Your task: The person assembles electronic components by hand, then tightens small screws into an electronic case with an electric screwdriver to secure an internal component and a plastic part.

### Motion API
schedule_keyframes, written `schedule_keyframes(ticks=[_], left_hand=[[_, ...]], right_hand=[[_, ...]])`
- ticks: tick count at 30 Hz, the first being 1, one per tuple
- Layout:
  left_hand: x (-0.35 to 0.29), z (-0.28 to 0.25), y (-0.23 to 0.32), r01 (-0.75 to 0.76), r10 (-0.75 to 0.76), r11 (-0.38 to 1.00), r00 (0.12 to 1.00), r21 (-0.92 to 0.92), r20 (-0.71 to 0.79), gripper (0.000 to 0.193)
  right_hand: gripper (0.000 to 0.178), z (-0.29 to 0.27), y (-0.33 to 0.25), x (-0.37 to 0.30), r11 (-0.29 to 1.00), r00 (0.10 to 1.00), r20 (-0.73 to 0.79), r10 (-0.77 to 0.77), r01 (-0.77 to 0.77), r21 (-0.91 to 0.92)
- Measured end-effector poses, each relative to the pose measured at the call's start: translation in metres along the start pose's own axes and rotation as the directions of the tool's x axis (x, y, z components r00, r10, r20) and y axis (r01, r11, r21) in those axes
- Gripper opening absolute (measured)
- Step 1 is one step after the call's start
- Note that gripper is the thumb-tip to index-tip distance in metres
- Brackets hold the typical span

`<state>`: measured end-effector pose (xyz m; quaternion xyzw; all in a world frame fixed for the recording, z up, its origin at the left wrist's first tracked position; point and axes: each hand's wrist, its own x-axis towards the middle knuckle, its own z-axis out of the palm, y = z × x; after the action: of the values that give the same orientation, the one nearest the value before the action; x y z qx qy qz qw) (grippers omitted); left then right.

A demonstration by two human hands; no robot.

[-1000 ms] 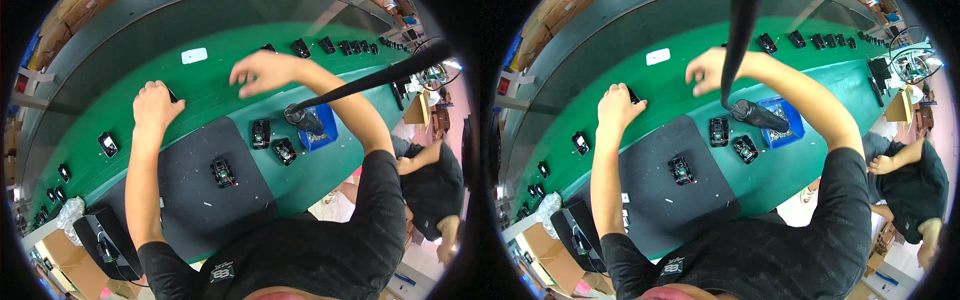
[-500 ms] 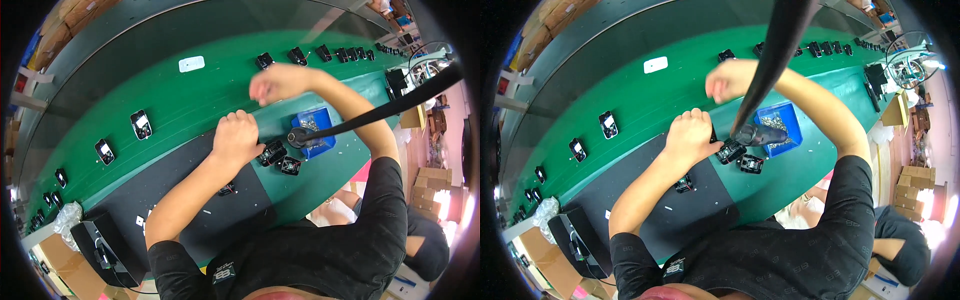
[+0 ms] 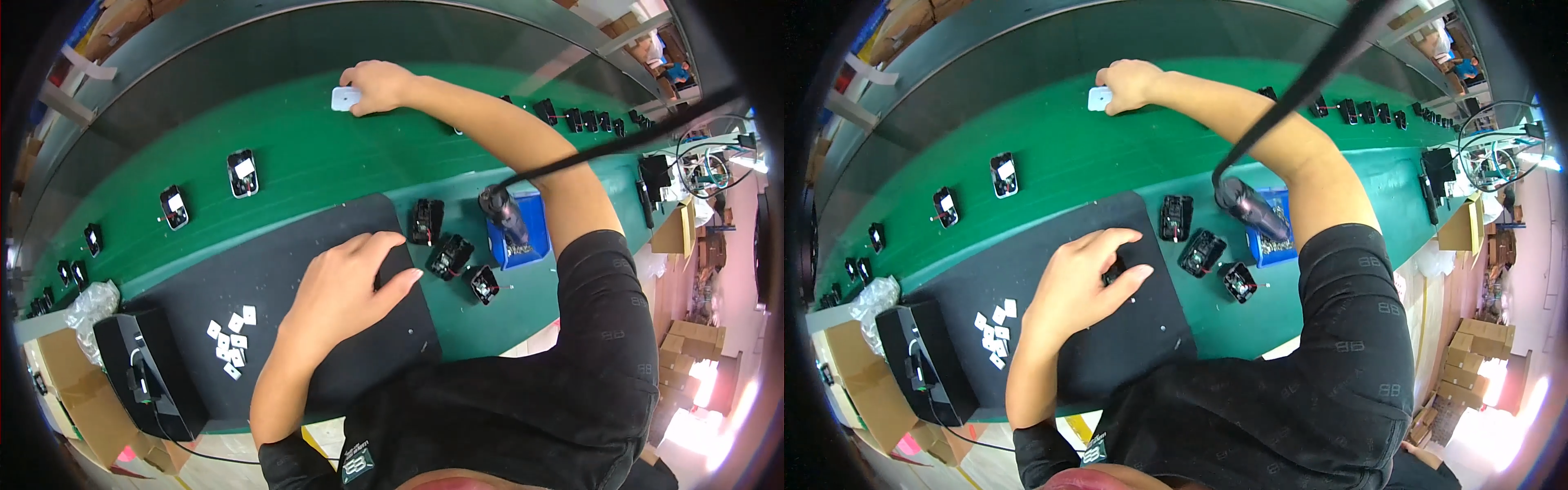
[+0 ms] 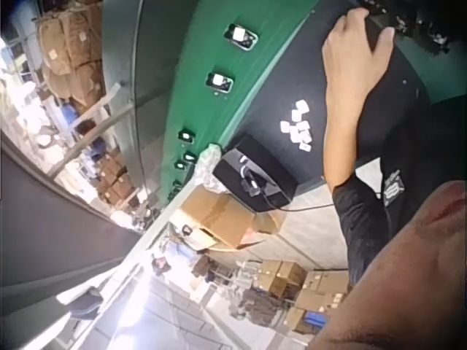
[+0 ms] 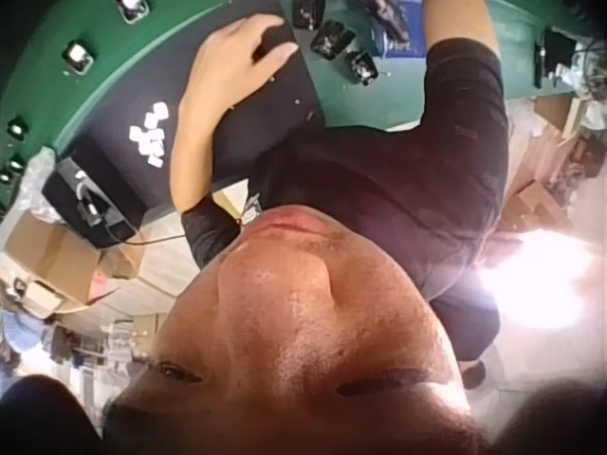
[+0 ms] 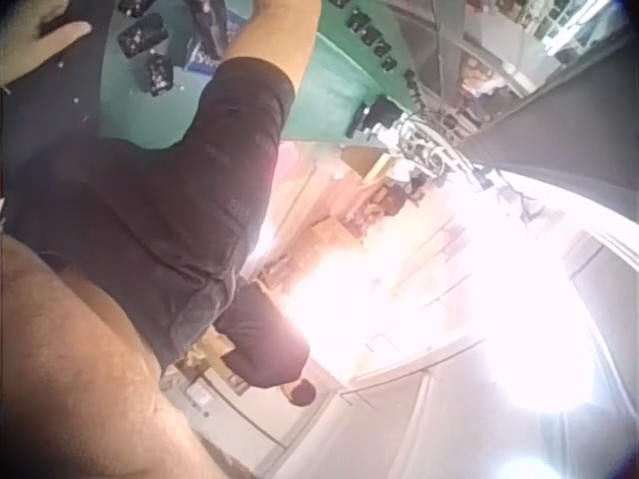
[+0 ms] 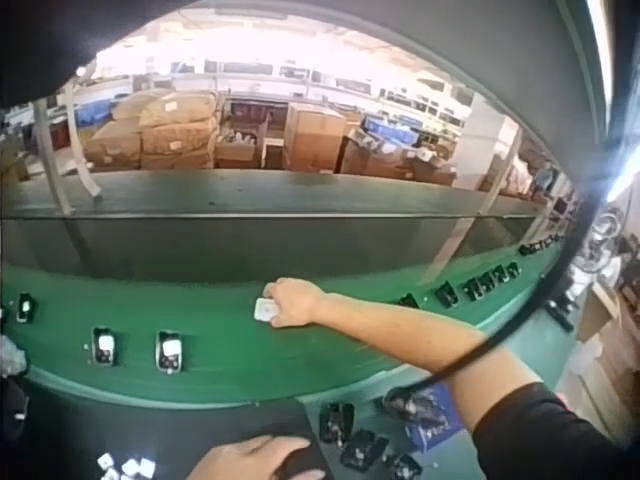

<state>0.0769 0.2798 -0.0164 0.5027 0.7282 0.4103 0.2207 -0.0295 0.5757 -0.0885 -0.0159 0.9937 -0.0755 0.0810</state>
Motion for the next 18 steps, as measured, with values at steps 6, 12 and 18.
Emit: schedule_keyframes(ticks=[6,12,18], left_hand=[[-0.031,0.013,0.01,0.016,-0.018,0.976,1.0,-0.217,-0.008,0.026],[-0.076,0.057,0.012,0.107,-0.134,0.812,0.991,-0.574,-0.004,0.016],[-0.083,0.1,0.029,0.134,0.023,0.625,0.981,-0.769,0.19,0.062]], right_hand=[[0.032,-0.027,0.028,-0.065,0.991,0.99,-0.12,-0.079,0.091,0.099],[0.034,-0.115,-0.003,-0.215,0.763,0.635,-0.594,0.494,0.011,0.646],[0.019,-0.08,-0.141,-0.37,0.761,0.925,-0.379,-0.042,0.275,0.587]])
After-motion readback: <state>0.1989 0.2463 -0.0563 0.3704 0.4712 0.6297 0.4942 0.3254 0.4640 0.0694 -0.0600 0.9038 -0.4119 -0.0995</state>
